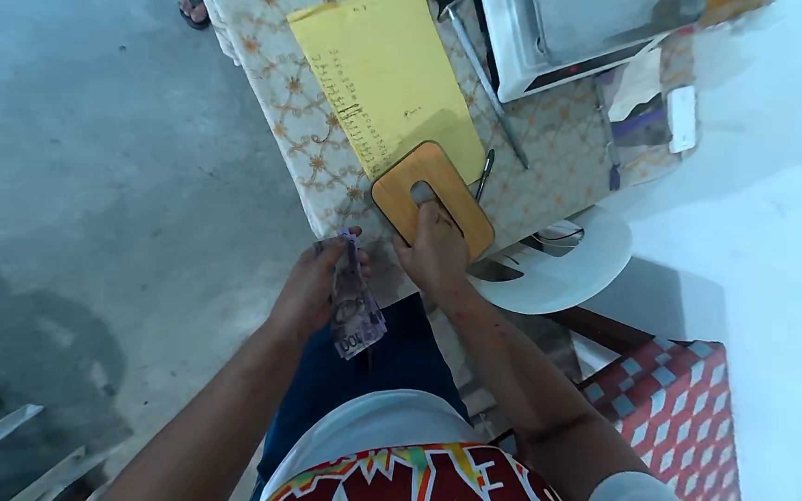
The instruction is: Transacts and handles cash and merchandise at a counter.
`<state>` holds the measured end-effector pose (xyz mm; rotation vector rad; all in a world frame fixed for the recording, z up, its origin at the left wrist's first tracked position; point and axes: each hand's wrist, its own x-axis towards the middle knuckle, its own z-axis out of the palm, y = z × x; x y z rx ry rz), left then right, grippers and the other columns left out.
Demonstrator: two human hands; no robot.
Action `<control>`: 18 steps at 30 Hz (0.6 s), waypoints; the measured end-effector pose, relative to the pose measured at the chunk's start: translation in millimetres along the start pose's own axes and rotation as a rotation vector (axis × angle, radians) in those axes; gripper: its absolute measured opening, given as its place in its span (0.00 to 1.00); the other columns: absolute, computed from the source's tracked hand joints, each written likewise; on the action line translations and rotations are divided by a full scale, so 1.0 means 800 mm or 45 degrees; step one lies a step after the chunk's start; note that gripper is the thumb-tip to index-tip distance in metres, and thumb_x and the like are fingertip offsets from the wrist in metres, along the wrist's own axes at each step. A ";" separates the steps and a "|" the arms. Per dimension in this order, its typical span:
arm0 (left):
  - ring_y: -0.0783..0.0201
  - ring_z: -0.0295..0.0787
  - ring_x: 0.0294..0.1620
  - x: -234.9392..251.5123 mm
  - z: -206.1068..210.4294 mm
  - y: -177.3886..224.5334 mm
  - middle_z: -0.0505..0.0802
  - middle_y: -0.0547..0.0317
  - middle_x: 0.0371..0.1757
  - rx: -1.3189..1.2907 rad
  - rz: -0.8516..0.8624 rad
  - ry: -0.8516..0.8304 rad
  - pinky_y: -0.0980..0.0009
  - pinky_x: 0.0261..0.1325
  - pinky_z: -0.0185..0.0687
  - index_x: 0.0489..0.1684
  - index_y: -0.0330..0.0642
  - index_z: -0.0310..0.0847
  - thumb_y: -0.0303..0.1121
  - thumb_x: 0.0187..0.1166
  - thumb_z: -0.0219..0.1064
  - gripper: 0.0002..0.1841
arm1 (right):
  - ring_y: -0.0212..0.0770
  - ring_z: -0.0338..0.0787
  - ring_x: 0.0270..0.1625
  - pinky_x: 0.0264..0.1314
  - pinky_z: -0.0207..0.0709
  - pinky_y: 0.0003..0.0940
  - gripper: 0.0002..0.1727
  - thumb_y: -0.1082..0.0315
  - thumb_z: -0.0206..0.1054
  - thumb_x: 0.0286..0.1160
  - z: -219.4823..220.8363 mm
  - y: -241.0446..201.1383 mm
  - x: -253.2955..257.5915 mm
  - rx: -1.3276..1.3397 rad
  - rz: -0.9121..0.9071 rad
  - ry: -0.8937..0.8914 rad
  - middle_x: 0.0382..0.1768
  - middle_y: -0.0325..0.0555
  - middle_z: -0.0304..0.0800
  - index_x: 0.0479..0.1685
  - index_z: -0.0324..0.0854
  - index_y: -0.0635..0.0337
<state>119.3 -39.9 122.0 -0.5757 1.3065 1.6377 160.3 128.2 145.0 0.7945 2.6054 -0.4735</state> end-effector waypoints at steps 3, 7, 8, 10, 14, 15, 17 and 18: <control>0.61 0.91 0.35 0.007 0.013 -0.004 0.91 0.53 0.40 0.099 0.088 -0.030 0.65 0.42 0.91 0.81 0.48 0.70 0.38 0.94 0.50 0.20 | 0.61 0.93 0.45 0.41 0.86 0.58 0.38 0.50 0.79 0.70 -0.006 0.006 0.002 0.137 -0.117 -0.033 0.48 0.62 0.89 0.69 0.71 0.69; 0.64 0.90 0.39 0.018 0.036 -0.007 0.90 0.54 0.48 0.223 0.181 -0.034 0.65 0.43 0.90 0.91 0.57 0.54 0.40 0.93 0.53 0.27 | 0.62 0.90 0.55 0.53 0.85 0.62 0.34 0.55 0.74 0.76 -0.026 0.011 0.010 0.402 -0.136 -0.306 0.59 0.65 0.85 0.74 0.71 0.67; 0.63 0.91 0.45 0.020 0.040 -0.006 0.90 0.53 0.55 0.252 0.179 -0.030 0.63 0.48 0.89 0.93 0.60 0.52 0.41 0.93 0.54 0.29 | 0.62 0.91 0.53 0.51 0.86 0.62 0.33 0.57 0.74 0.76 -0.026 0.006 0.009 0.380 -0.123 -0.292 0.56 0.65 0.87 0.73 0.71 0.68; 0.64 0.91 0.47 0.023 0.050 -0.006 0.90 0.54 0.57 0.305 0.202 -0.021 0.62 0.50 0.90 0.92 0.63 0.51 0.41 0.93 0.54 0.29 | 0.63 0.92 0.50 0.48 0.86 0.61 0.32 0.56 0.74 0.75 -0.025 -0.003 0.007 0.276 -0.068 -0.272 0.49 0.64 0.89 0.71 0.70 0.67; 0.68 0.91 0.42 0.027 0.058 -0.015 0.90 0.56 0.53 0.365 0.239 0.009 0.67 0.46 0.91 0.95 0.61 0.41 0.37 0.93 0.54 0.33 | 0.60 0.94 0.47 0.44 0.88 0.56 0.32 0.56 0.74 0.75 -0.021 -0.008 0.008 0.152 -0.008 -0.280 0.44 0.59 0.91 0.72 0.68 0.65; 0.69 0.91 0.41 0.028 0.058 -0.017 0.90 0.56 0.52 0.367 0.243 0.018 0.67 0.45 0.91 0.95 0.61 0.40 0.35 0.93 0.54 0.34 | 0.59 0.95 0.47 0.43 0.88 0.56 0.32 0.57 0.74 0.75 -0.020 -0.007 0.008 0.148 -0.006 -0.281 0.43 0.58 0.91 0.71 0.68 0.64; 0.69 0.91 0.42 0.030 0.059 -0.018 0.89 0.57 0.52 0.373 0.244 0.029 0.68 0.46 0.91 0.95 0.59 0.39 0.33 0.92 0.54 0.34 | 0.58 0.94 0.47 0.43 0.87 0.55 0.30 0.60 0.75 0.74 -0.023 -0.009 0.009 0.157 0.008 -0.301 0.43 0.57 0.91 0.71 0.69 0.62; 0.70 0.91 0.41 0.030 0.059 -0.017 0.89 0.58 0.50 0.376 0.243 0.038 0.69 0.45 0.90 0.93 0.56 0.44 0.32 0.92 0.53 0.31 | 0.58 0.94 0.46 0.42 0.87 0.55 0.29 0.62 0.75 0.73 -0.024 -0.011 0.008 0.159 -0.002 -0.294 0.43 0.57 0.91 0.70 0.70 0.62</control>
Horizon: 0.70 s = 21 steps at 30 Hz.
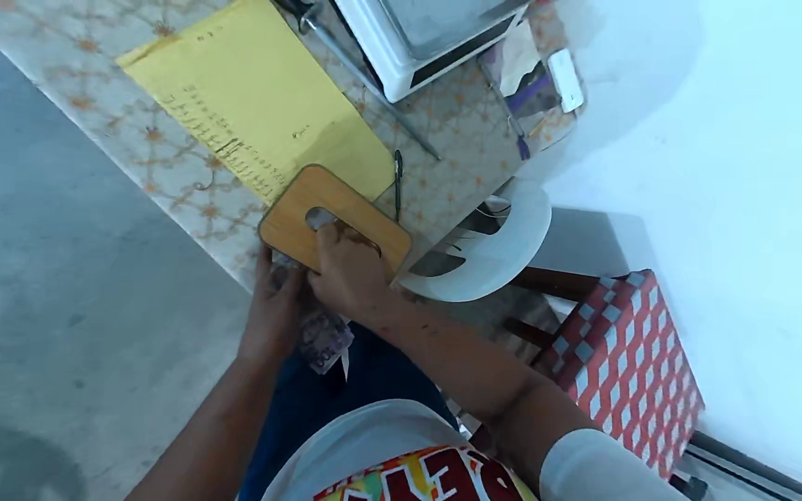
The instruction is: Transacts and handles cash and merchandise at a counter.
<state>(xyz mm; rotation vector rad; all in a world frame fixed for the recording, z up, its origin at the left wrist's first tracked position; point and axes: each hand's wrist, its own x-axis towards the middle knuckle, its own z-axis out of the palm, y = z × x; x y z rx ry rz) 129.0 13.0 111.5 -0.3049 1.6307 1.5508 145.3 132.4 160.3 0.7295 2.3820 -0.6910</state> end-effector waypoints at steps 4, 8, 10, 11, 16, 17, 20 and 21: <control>0.78 0.84 0.27 0.001 -0.002 0.014 0.87 0.69 0.31 0.002 -0.046 0.050 0.77 0.32 0.85 0.58 0.46 0.74 0.31 0.93 0.49 0.09 | 0.61 0.94 0.48 0.44 0.86 0.60 0.26 0.63 0.73 0.73 0.003 -0.007 -0.006 0.088 -0.125 0.002 0.43 0.59 0.92 0.69 0.75 0.60; 0.74 0.87 0.29 0.008 -0.019 0.025 0.90 0.65 0.36 -0.044 -0.068 0.056 0.74 0.33 0.87 0.79 0.49 0.67 0.36 0.93 0.51 0.18 | 0.48 0.92 0.42 0.42 0.88 0.49 0.34 0.53 0.80 0.70 -0.051 0.027 -0.030 0.726 -0.354 0.192 0.44 0.56 0.91 0.72 0.77 0.64; 0.68 0.89 0.31 0.012 -0.034 0.020 0.91 0.59 0.39 -0.101 -0.104 0.069 0.70 0.35 0.89 0.85 0.51 0.65 0.39 0.93 0.53 0.22 | 0.32 0.81 0.25 0.25 0.79 0.31 0.24 0.53 0.68 0.81 -0.097 0.062 -0.029 0.904 -0.325 0.283 0.32 0.42 0.84 0.68 0.77 0.58; 0.67 0.90 0.31 0.012 -0.040 0.019 0.91 0.59 0.38 -0.140 -0.122 0.094 0.69 0.35 0.90 0.84 0.51 0.67 0.39 0.93 0.54 0.22 | 0.27 0.74 0.19 0.20 0.73 0.25 0.20 0.53 0.60 0.87 -0.117 0.085 -0.015 0.937 -0.305 0.382 0.26 0.35 0.77 0.65 0.77 0.58; 0.64 0.91 0.32 -0.002 -0.059 0.013 0.91 0.57 0.39 -0.322 -0.196 0.203 0.67 0.37 0.92 0.79 0.47 0.72 0.33 0.91 0.55 0.19 | 0.38 0.77 0.30 0.37 0.77 0.39 0.37 0.39 0.35 0.94 -0.165 0.213 0.111 0.627 0.183 0.657 0.35 0.44 0.77 0.68 0.78 0.61; 0.63 0.91 0.32 -0.003 -0.061 0.011 0.91 0.56 0.40 -0.333 -0.216 0.224 0.66 0.37 0.92 0.78 0.47 0.72 0.33 0.91 0.54 0.19 | 0.46 0.83 0.40 0.48 0.78 0.47 0.37 0.38 0.40 0.93 -0.164 0.237 0.134 0.518 0.241 0.665 0.42 0.53 0.82 0.66 0.78 0.64; 0.62 0.92 0.33 -0.005 -0.066 0.005 0.92 0.55 0.39 -0.339 -0.241 0.242 0.66 0.38 0.92 0.78 0.44 0.71 0.31 0.92 0.50 0.19 | 0.61 0.82 0.72 0.76 0.71 0.59 0.33 0.45 0.54 0.90 -0.160 0.279 0.169 0.292 0.291 0.603 0.69 0.67 0.82 0.78 0.74 0.66; 0.62 0.92 0.33 -0.004 -0.067 0.004 0.92 0.55 0.40 -0.342 -0.239 0.244 0.65 0.38 0.92 0.78 0.44 0.71 0.30 0.92 0.50 0.19 | 0.63 0.78 0.77 0.79 0.69 0.60 0.33 0.48 0.58 0.89 -0.161 0.273 0.163 0.216 0.261 0.605 0.75 0.68 0.77 0.81 0.71 0.65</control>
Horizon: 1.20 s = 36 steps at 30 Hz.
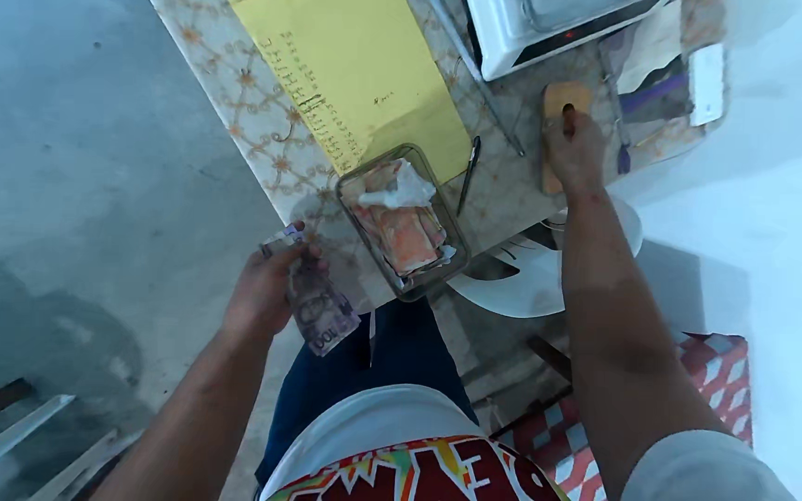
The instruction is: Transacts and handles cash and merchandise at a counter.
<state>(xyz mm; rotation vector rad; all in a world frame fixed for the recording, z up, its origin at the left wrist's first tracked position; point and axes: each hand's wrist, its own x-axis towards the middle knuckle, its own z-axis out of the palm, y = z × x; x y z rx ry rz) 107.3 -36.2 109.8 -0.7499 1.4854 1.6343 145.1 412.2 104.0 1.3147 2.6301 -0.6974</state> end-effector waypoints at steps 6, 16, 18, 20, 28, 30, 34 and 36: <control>0.62 0.95 0.39 0.010 0.014 0.006 0.94 0.55 0.44 -0.082 0.086 -0.006 0.64 0.45 0.94 0.74 0.41 0.73 0.27 0.90 0.50 0.17 | 0.41 0.93 0.46 0.51 0.89 0.38 0.16 0.68 0.63 0.85 -0.004 -0.082 -0.183 0.238 -0.737 -0.081 0.49 0.55 0.92 0.63 0.82 0.70; 0.74 0.89 0.53 0.069 0.042 -0.001 0.91 0.61 0.56 0.270 0.622 0.000 0.71 0.58 0.86 0.69 0.37 0.77 0.29 0.87 0.57 0.16 | 0.67 0.92 0.49 0.44 0.86 0.63 0.36 0.58 0.66 0.85 0.092 -0.137 -0.268 -0.259 -0.348 -0.437 0.69 0.69 0.81 0.88 0.59 0.61; 0.71 0.90 0.47 0.054 0.031 0.015 0.92 0.63 0.51 0.238 0.601 -0.012 0.69 0.52 0.89 0.69 0.40 0.78 0.31 0.87 0.59 0.15 | 0.65 0.92 0.52 0.47 0.87 0.60 0.33 0.62 0.69 0.82 0.083 -0.132 -0.270 -0.157 -0.395 -0.381 0.69 0.67 0.81 0.84 0.66 0.60; 0.69 0.93 0.47 0.023 0.017 0.045 0.93 0.65 0.51 0.229 0.629 -0.061 0.67 0.52 0.92 0.70 0.42 0.77 0.30 0.87 0.58 0.16 | 0.54 0.93 0.51 0.48 0.89 0.49 0.24 0.63 0.70 0.80 0.067 -0.120 -0.278 0.043 -0.578 -0.147 0.59 0.60 0.88 0.72 0.79 0.62; 0.69 0.93 0.45 -0.063 0.104 0.107 0.94 0.68 0.47 0.111 0.879 -0.593 0.71 0.50 0.93 0.65 0.46 0.78 0.27 0.84 0.59 0.14 | 0.40 0.89 0.62 0.66 0.85 0.36 0.31 0.68 0.68 0.79 0.006 -0.145 -0.261 1.054 -0.915 -0.457 0.63 0.58 0.86 0.79 0.67 0.76; 0.69 0.94 0.47 -0.065 0.150 0.101 0.95 0.67 0.47 0.132 0.897 -0.608 0.69 0.54 0.93 0.62 0.43 0.79 0.24 0.83 0.59 0.13 | 0.31 0.91 0.43 0.47 0.88 0.26 0.25 0.75 0.66 0.80 -0.004 -0.142 -0.246 1.065 -0.803 -0.441 0.50 0.51 0.92 0.76 0.72 0.73; 0.66 0.85 0.68 -0.036 0.174 0.099 0.86 0.61 0.70 0.332 1.016 -0.702 0.65 0.74 0.82 0.82 0.34 0.66 0.32 0.86 0.60 0.26 | 0.27 0.92 0.43 0.46 0.90 0.25 0.17 0.74 0.61 0.83 -0.018 -0.080 -0.180 0.949 -0.548 -0.303 0.49 0.44 0.92 0.68 0.78 0.69; 0.62 0.81 0.75 -0.024 0.160 0.102 0.81 0.57 0.78 0.445 1.063 -0.600 0.62 0.78 0.78 0.84 0.35 0.65 0.35 0.88 0.59 0.27 | 0.29 0.90 0.43 0.49 0.87 0.28 0.18 0.70 0.61 0.85 -0.007 -0.034 -0.135 0.815 -0.396 -0.214 0.48 0.45 0.91 0.69 0.77 0.68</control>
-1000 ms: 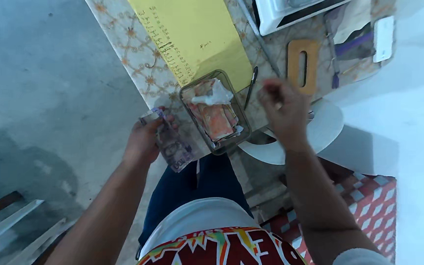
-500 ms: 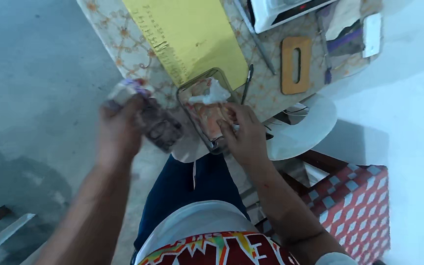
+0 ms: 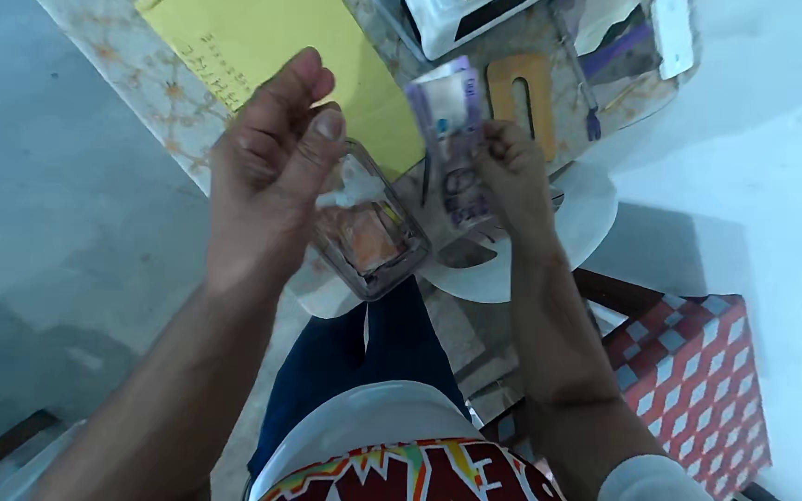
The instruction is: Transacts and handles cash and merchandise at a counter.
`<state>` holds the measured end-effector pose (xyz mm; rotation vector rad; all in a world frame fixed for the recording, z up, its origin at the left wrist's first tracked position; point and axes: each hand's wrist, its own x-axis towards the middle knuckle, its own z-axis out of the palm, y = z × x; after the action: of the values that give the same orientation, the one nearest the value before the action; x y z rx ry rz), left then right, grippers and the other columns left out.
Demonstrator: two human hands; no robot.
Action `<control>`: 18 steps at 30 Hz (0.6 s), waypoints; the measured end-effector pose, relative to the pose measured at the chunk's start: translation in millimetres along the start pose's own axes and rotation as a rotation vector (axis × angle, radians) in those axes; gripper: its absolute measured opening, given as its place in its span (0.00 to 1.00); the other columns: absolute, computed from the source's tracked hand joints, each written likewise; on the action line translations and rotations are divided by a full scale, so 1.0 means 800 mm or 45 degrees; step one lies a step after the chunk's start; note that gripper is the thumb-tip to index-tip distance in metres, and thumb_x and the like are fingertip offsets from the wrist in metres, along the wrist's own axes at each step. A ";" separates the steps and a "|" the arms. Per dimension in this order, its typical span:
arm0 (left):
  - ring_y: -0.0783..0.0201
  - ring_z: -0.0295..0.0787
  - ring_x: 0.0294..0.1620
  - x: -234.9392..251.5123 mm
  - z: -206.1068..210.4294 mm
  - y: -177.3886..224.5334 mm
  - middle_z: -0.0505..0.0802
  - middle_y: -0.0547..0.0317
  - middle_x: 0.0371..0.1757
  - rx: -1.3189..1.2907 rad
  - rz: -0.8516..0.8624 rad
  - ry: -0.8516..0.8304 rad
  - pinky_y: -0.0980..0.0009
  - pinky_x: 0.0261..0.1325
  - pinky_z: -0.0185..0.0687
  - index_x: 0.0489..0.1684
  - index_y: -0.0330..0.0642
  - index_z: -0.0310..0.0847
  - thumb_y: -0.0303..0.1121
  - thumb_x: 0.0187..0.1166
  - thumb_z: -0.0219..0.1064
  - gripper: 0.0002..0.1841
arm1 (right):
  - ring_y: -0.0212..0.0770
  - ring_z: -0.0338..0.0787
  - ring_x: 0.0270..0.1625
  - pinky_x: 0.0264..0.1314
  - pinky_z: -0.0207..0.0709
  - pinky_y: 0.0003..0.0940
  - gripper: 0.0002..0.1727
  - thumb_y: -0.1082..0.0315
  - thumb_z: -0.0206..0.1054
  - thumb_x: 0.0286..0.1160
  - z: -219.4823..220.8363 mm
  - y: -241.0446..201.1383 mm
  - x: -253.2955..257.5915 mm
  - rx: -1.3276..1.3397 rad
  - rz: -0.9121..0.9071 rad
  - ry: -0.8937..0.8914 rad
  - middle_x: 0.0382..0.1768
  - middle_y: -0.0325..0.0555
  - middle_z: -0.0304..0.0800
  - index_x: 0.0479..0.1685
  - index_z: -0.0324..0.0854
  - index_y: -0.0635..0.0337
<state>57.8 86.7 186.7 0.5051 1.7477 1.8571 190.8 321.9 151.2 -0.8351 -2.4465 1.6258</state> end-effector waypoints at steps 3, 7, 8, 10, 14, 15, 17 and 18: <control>0.65 0.83 0.72 -0.016 -0.027 -0.012 0.83 0.59 0.75 0.263 -0.062 0.149 0.64 0.75 0.81 0.79 0.38 0.71 0.33 0.86 0.60 0.23 | 0.36 0.89 0.43 0.49 0.85 0.36 0.19 0.67 0.60 0.86 -0.017 0.074 0.038 -0.183 0.179 0.064 0.48 0.50 0.91 0.71 0.77 0.64; 0.71 0.86 0.65 -0.053 -0.049 -0.025 0.86 0.61 0.70 0.418 -0.218 0.302 0.71 0.69 0.83 0.75 0.39 0.75 0.32 0.85 0.61 0.21 | 0.55 0.89 0.65 0.69 0.80 0.54 0.26 0.61 0.64 0.85 -0.013 0.084 0.049 -0.627 0.258 0.041 0.66 0.59 0.87 0.79 0.74 0.62; 0.72 0.86 0.65 -0.062 -0.051 -0.027 0.86 0.60 0.71 0.430 -0.245 0.324 0.71 0.69 0.83 0.74 0.39 0.75 0.32 0.85 0.61 0.21 | 0.62 0.81 0.75 0.76 0.73 0.61 0.31 0.58 0.66 0.84 -0.010 0.070 0.043 -0.776 0.243 0.061 0.75 0.63 0.80 0.83 0.71 0.61; 0.73 0.85 0.66 -0.077 -0.054 -0.031 0.85 0.58 0.72 0.446 -0.282 0.356 0.72 0.69 0.82 0.74 0.37 0.75 0.32 0.84 0.61 0.21 | 0.69 0.75 0.77 0.77 0.68 0.65 0.32 0.54 0.67 0.82 0.001 0.036 0.015 -0.903 0.030 0.184 0.77 0.69 0.74 0.81 0.73 0.64; 0.65 0.82 0.68 -0.105 -0.054 -0.050 0.82 0.45 0.72 0.552 -0.249 0.265 0.66 0.72 0.80 0.73 0.31 0.74 0.30 0.84 0.61 0.21 | 0.51 0.92 0.40 0.41 0.87 0.49 0.19 0.64 0.66 0.83 0.067 -0.048 -0.070 -0.758 -0.230 -0.025 0.49 0.57 0.91 0.66 0.82 0.67; 0.61 0.83 0.67 -0.111 -0.053 -0.057 0.83 0.43 0.71 0.603 -0.220 0.221 0.64 0.70 0.80 0.72 0.32 0.76 0.30 0.83 0.62 0.21 | 0.52 0.92 0.36 0.35 0.87 0.51 0.21 0.61 0.67 0.83 0.092 -0.057 -0.083 -0.798 -0.150 -0.134 0.47 0.56 0.92 0.67 0.82 0.65; 0.57 0.83 0.65 -0.118 -0.047 -0.069 0.83 0.41 0.69 0.693 -0.133 0.147 0.61 0.67 0.80 0.71 0.35 0.79 0.29 0.81 0.66 0.20 | 0.62 0.93 0.42 0.38 0.86 0.59 0.31 0.54 0.69 0.82 0.135 -0.062 -0.093 -0.976 0.067 -0.326 0.54 0.63 0.90 0.80 0.73 0.61; 0.56 0.83 0.65 -0.120 -0.044 -0.074 0.83 0.40 0.68 0.716 -0.103 0.137 0.61 0.67 0.81 0.71 0.35 0.80 0.29 0.80 0.68 0.21 | 0.66 0.93 0.48 0.41 0.85 0.62 0.35 0.54 0.70 0.81 0.151 -0.060 -0.091 -1.047 0.151 -0.390 0.59 0.66 0.88 0.84 0.67 0.60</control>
<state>119.2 1.1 133.4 0.5350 2.3322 1.3420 190.2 172.6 157.4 -0.8489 -3.3969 0.7530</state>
